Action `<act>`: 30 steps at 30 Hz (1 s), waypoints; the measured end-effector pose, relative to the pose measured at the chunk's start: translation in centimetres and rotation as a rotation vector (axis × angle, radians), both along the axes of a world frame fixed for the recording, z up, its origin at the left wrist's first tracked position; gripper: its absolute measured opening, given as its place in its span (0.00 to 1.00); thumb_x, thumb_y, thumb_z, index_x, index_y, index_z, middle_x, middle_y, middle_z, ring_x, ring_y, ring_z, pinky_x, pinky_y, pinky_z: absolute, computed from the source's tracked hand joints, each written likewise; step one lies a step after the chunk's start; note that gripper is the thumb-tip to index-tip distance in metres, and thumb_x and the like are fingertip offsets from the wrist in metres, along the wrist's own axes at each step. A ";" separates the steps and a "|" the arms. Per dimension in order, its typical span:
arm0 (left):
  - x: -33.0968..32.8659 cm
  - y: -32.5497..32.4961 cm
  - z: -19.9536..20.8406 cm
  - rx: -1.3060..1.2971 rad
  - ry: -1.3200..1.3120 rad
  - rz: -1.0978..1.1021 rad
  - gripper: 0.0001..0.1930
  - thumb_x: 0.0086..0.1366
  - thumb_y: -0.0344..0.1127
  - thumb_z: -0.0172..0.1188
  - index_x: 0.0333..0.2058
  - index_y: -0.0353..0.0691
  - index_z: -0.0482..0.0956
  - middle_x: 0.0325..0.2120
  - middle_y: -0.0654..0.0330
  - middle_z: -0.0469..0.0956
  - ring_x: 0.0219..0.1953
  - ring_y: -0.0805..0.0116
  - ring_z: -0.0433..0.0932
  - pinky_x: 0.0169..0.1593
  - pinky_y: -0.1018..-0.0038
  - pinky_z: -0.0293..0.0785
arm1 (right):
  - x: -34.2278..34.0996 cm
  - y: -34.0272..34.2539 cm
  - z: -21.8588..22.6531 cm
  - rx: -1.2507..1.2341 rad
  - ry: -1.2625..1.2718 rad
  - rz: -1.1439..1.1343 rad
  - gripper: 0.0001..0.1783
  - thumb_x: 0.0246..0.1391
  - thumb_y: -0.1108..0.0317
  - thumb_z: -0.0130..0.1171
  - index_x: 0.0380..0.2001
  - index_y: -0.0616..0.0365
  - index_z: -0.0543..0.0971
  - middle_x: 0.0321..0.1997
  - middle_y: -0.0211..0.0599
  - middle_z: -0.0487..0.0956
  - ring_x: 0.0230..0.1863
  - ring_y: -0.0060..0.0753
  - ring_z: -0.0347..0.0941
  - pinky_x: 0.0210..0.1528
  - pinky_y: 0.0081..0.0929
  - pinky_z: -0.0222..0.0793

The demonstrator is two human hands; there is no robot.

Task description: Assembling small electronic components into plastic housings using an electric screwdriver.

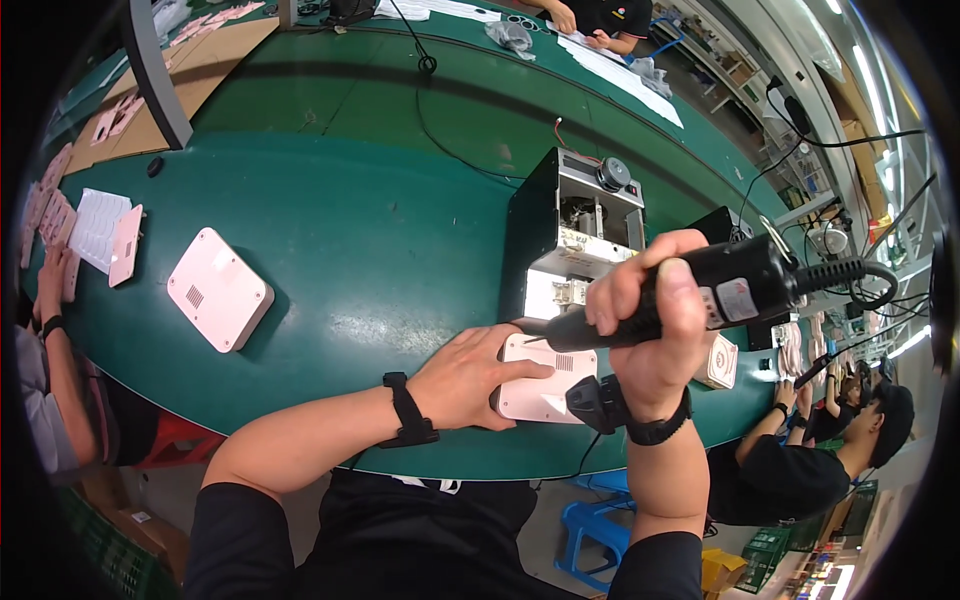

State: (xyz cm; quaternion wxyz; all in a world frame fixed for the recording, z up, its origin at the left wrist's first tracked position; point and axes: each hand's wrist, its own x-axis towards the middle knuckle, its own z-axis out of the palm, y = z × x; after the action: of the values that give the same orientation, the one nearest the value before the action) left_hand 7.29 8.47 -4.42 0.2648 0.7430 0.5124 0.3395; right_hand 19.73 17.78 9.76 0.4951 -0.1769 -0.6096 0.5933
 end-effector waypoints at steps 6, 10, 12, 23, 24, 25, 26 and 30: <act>0.0 -0.2 0.2 -0.011 0.030 0.000 0.36 0.44 0.43 0.75 0.56 0.63 0.76 0.60 0.51 0.63 0.62 0.49 0.65 0.65 0.58 0.62 | -1.5 -0.5 -2.0 -0.012 -0.119 0.002 0.09 0.60 0.66 0.52 0.35 0.59 0.66 0.17 0.35 0.68 0.16 0.26 0.63 0.22 0.28 0.65; 0.0 -0.1 0.0 -0.020 0.013 0.006 0.35 0.44 0.43 0.75 0.56 0.64 0.76 0.61 0.50 0.63 0.63 0.49 0.64 0.66 0.58 0.62 | -1.8 -0.7 -2.2 -0.006 -0.150 0.043 0.10 0.59 0.68 0.54 0.35 0.60 0.65 0.17 0.35 0.68 0.16 0.26 0.64 0.21 0.27 0.65; 0.0 -0.1 -0.2 -0.013 0.010 0.001 0.35 0.44 0.43 0.75 0.56 0.64 0.76 0.61 0.50 0.63 0.63 0.48 0.64 0.66 0.57 0.62 | -1.8 -0.7 -2.3 0.001 -0.155 0.059 0.10 0.59 0.68 0.54 0.35 0.60 0.65 0.17 0.34 0.68 0.16 0.26 0.64 0.21 0.26 0.65; -1.9 -0.6 0.6 0.020 0.044 0.016 0.35 0.43 0.43 0.76 0.55 0.61 0.77 0.55 0.52 0.67 0.58 0.48 0.68 0.62 0.57 0.64 | 1.3 1.1 0.0 0.003 0.048 -0.035 0.09 0.62 0.65 0.52 0.37 0.58 0.67 0.19 0.33 0.68 0.17 0.27 0.64 0.22 0.30 0.64; -2.2 -0.7 0.8 -0.009 0.042 0.015 0.35 0.43 0.43 0.76 0.55 0.61 0.77 0.55 0.52 0.67 0.58 0.47 0.68 0.62 0.57 0.64 | 1.9 1.5 0.6 0.035 0.036 -0.090 0.10 0.62 0.63 0.52 0.37 0.58 0.67 0.18 0.33 0.68 0.16 0.27 0.64 0.22 0.30 0.64; -2.4 -0.7 1.0 -0.038 0.041 0.015 0.36 0.43 0.43 0.76 0.55 0.62 0.76 0.56 0.52 0.67 0.58 0.47 0.68 0.62 0.57 0.64 | 2.4 1.9 1.0 0.067 0.024 -0.145 0.10 0.62 0.62 0.52 0.37 0.57 0.67 0.18 0.33 0.68 0.16 0.27 0.63 0.22 0.30 0.64; -2.5 -0.6 1.1 -0.062 0.041 0.015 0.36 0.43 0.43 0.76 0.55 0.62 0.76 0.56 0.52 0.67 0.58 0.47 0.68 0.62 0.57 0.64 | 2.5 2.3 1.4 0.103 0.015 -0.200 0.11 0.63 0.61 0.51 0.37 0.57 0.67 0.18 0.32 0.67 0.16 0.27 0.63 0.22 0.30 0.63; -2.2 -0.9 1.0 -0.013 0.053 0.032 0.37 0.42 0.41 0.76 0.56 0.61 0.76 0.54 0.51 0.68 0.55 0.47 0.69 0.61 0.58 0.65 | 1.9 3.7 0.1 0.150 -0.084 -0.249 0.12 0.63 0.58 0.50 0.37 0.56 0.68 0.17 0.32 0.66 0.16 0.26 0.62 0.23 0.29 0.63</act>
State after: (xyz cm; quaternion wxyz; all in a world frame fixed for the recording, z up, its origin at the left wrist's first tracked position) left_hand 5.13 7.54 -3.45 0.2503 0.7418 0.5332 0.3206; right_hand 21.61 21.48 9.87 0.5506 -0.2383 -0.6458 0.4722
